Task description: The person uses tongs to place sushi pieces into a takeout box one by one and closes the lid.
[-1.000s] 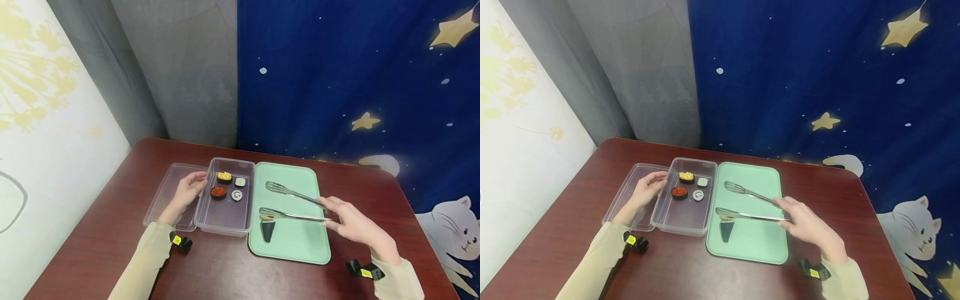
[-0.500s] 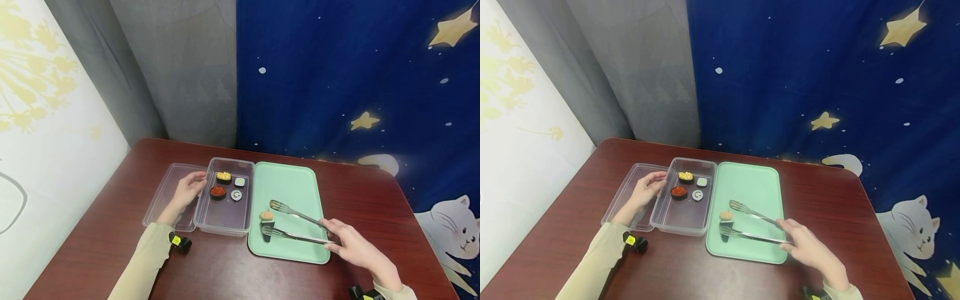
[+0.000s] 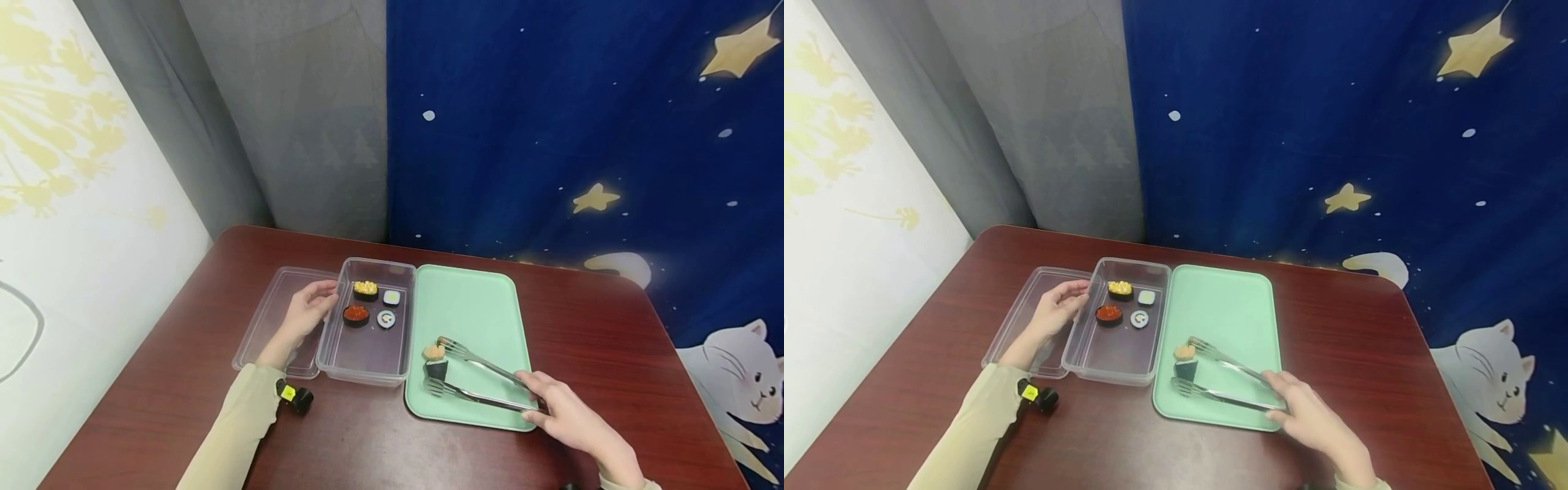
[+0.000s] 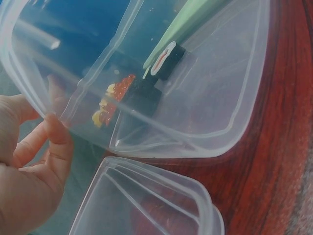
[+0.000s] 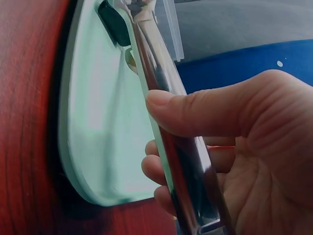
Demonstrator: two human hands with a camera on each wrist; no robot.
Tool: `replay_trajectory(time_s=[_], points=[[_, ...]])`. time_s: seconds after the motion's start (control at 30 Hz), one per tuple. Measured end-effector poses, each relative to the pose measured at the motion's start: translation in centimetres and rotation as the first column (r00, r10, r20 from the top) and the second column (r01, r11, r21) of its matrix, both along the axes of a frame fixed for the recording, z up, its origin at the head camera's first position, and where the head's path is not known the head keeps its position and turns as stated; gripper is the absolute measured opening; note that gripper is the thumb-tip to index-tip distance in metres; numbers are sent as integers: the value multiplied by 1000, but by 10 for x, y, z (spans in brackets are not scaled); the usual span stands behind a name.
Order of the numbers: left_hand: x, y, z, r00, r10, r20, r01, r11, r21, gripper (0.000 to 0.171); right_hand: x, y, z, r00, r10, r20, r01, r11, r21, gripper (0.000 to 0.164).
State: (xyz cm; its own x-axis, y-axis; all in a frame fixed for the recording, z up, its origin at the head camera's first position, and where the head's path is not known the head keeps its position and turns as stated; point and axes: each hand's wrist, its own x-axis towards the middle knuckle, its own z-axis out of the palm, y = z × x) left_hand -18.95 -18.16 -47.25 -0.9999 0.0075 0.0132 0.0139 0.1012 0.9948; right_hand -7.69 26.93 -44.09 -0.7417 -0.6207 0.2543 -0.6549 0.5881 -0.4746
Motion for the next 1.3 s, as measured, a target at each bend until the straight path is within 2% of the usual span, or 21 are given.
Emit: replay_trajectory(time_s=[0.3,0.43,0.67,0.83,0.9,1.13,1.3], points=[[0,-2,1,999,-18,35,16,999,49,37,12,-9,-4,998,-62,1,62,998,15,52],[0,-2,1,1000,-12,27,11,999,31,36,17,-12,-7,996,-87,-5,87,996,-7,51],[2,-1,-1,1000,3,-6,-3,1000,-7,34,23,-15,-15,991,-115,-74,112,993,-49,52],[2,-1,1,1000,1,7,-1,1000,-10,35,25,-16,-17,986,-120,-114,115,992,-45,52],[3,-1,3,1000,-3,16,3,1000,3,36,26,-16,-18,986,-118,-117,113,992,-49,53],[12,5,25,1000,-17,7,17,1000,3,36,25,-13,-19,988,-107,-114,94,989,-111,54],[13,6,29,1000,-16,10,16,1000,-6,35,23,-8,-17,987,-110,-121,94,987,-130,54]])
